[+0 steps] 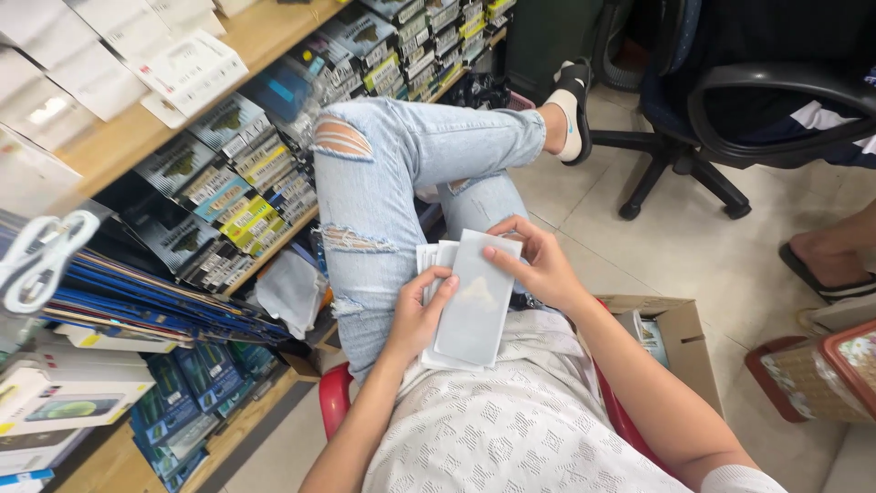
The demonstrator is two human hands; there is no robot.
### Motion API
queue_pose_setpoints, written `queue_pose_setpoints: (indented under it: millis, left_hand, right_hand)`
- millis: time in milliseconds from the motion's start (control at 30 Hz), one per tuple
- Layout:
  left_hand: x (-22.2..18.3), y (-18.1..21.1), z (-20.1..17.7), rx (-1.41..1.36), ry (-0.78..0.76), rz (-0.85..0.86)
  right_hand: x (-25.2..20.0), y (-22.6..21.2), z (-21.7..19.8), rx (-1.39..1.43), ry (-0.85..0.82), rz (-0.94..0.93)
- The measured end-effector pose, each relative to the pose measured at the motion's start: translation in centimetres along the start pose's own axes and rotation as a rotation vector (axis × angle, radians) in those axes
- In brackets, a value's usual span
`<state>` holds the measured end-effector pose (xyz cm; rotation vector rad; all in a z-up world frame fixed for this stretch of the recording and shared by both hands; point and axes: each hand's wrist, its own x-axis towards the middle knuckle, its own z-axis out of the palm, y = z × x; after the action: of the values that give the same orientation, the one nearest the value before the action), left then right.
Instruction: A person is seen organizing and placing phone screen protectors into white protective sleeves while sitting in a shop.
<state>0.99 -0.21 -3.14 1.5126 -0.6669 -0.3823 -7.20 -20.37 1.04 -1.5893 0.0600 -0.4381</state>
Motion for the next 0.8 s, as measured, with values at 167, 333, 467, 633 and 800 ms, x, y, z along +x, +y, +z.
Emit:
queue_pose_setpoints:
  millis: [167,333,467,633,800]
  left_hand:
    - [0.0,1.6,0.0,0.002,-0.014,-0.009]
    - [0.1,2.6,0.3,0.01,-0.045,-0.021]
    - [0.2,2.4,0.3,0.08,-0.035,-0.006]
    - [0.3,2.4,0.5,0.13,-0.058,-0.011]
    - [0.4,3.2,0.8,0.168,-0.064,-0.006]
  right_hand:
    - [0.3,-0.5,-2.8,-0.022,0.203,-0.022]
    - [-1.4,-0.2,-10.0,-0.144,0.484,-0.086]
    - [-4.8,1.5,-15.1,-0.239,0.705,0.082]
    - [-10.7,5.7,-20.7,-0.429,0.755,0.405]
    - [-16.2,13.4,-25.3,-0.865,0.454,0.918]
